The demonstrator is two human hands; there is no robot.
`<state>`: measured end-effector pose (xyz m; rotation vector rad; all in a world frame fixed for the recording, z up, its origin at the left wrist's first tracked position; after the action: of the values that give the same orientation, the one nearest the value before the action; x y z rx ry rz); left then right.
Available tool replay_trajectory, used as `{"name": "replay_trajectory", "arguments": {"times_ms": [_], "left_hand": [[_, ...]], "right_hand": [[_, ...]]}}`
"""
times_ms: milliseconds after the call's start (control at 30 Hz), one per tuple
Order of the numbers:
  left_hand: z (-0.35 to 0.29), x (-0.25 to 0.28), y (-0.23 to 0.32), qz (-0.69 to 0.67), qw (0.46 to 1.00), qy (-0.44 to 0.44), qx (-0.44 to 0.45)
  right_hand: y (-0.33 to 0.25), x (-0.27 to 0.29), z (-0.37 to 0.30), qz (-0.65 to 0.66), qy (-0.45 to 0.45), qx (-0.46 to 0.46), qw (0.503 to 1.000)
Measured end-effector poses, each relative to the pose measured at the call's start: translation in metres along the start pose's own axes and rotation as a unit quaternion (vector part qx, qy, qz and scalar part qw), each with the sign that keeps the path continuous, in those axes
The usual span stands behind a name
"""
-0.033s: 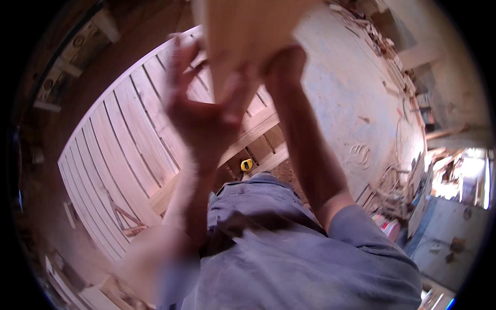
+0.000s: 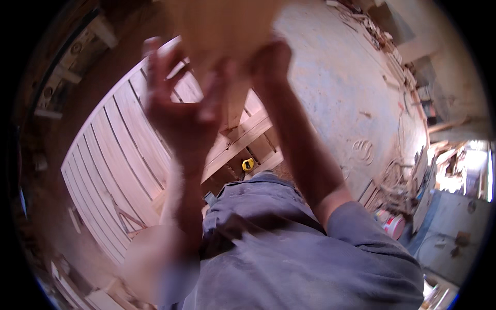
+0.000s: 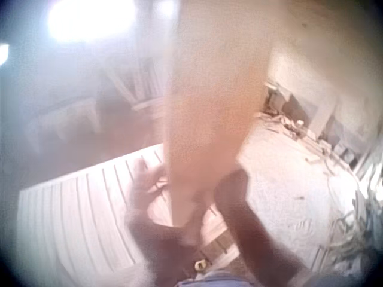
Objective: The person positions and aligns curved wooden slats onto a slatted wooden frame, repeatedly lifting and placing each piece. They use a red pencil to mark alignment points on the slats and frame while adjusting fit. The workspace contains scattered wood pieces and tools.
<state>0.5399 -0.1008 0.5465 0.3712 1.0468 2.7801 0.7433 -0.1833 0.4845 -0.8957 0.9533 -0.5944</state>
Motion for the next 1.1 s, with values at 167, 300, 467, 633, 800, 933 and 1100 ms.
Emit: {"name": "replay_trajectory", "arguments": {"times_ms": [167, 300, 467, 633, 800, 933, 1100], "left_hand": [[0.013, 0.026, -0.013, 0.021, 0.993, -0.013, 0.115], [0.005, 0.059, -0.019, 0.081, 0.989, 0.027, 0.125], [-0.004, 0.108, -0.043, 0.136, 0.962, 0.134, 0.193], [-0.011, 0.144, -0.062, 0.13, 0.958, 0.142, 0.212], [-0.044, 0.22, -0.1, 0.059, 0.962, 0.173, 0.203], [-0.07, 0.258, -0.127, 0.088, 0.943, 0.205, 0.249], [-0.072, 0.274, -0.105, 0.016, 0.924, 0.215, 0.317]], "right_hand": [[0.035, -0.053, -0.011, 0.023, -0.028, -0.001, 0.999], [0.043, -0.098, -0.055, 0.083, 0.003, -0.013, 0.996], [0.037, -0.134, -0.103, 0.06, -0.056, 0.018, 0.996], [0.058, -0.155, -0.125, 0.079, -0.116, 0.012, 0.99], [0.1, -0.133, -0.19, 0.085, -0.216, 0.058, 0.971], [0.122, -0.059, -0.226, -0.047, -0.277, 0.012, 0.96], [0.134, -0.04, -0.257, -0.205, -0.371, -0.087, 0.901]]}}
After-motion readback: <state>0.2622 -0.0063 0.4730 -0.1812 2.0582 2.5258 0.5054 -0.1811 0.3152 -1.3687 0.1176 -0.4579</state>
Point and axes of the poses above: each hand's wrist, its own z-axis towards the middle knuckle, its own x-axis out of the back of the hand, y = z × x, the point moved 9 cm from there along z, towards the middle knuckle, and after that the axes turned 11 degrees about z, right-handed, at the moved point
